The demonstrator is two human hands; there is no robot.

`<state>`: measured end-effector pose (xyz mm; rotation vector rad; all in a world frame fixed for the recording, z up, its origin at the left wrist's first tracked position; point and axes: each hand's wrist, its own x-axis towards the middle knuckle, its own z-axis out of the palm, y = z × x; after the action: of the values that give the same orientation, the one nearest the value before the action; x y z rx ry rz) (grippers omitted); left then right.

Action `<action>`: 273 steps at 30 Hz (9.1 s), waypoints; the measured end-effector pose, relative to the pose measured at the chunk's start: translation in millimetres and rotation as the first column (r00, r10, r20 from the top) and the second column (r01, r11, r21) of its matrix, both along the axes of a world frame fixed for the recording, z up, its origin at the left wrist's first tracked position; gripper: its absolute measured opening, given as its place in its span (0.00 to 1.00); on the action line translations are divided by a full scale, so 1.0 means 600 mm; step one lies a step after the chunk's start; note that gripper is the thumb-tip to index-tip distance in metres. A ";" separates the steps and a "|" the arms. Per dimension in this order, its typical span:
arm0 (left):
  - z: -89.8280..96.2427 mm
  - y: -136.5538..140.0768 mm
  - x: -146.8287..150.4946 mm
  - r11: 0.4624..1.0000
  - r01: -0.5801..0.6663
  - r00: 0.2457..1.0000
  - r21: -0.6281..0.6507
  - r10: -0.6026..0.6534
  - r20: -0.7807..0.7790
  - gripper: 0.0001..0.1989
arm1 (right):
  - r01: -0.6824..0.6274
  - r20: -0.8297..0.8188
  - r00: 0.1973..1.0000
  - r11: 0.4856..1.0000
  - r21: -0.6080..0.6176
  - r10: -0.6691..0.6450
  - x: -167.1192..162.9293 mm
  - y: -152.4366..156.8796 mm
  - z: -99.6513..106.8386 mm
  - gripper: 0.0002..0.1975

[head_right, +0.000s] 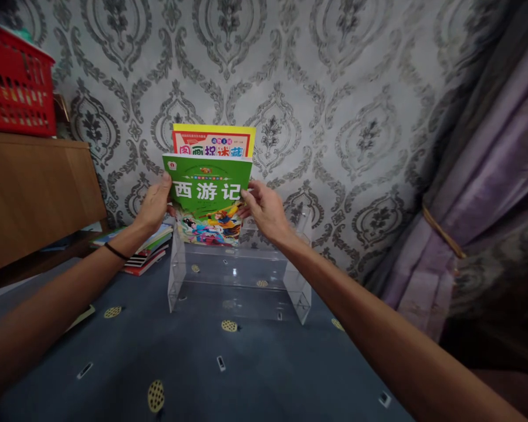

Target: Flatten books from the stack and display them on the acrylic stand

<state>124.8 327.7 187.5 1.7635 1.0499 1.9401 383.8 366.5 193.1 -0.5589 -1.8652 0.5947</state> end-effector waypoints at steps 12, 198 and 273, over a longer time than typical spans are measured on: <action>-0.022 0.007 -0.002 0.997 0.010 0.999 -0.070 -0.008 0.034 0.34 | 0.001 0.016 1.000 1.000 -0.020 0.000 -0.004 0.014 -0.021 0.20; -0.229 -0.463 -0.119 0.560 -0.780 0.144 -0.278 -0.271 -0.952 0.28 | -0.029 0.375 0.927 0.995 0.094 -0.008 -0.012 -0.285 -0.397 0.13; -0.381 -0.420 -0.071 0.879 -0.456 0.305 -0.136 0.011 -0.952 0.21 | 0.014 0.764 0.604 0.962 0.274 -0.226 -0.002 -0.400 -0.385 0.22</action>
<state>82.5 75.4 -41.3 2.5745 1.9759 0.4336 382.5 126.3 -37.6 -0.8700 -2.6645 -0.0339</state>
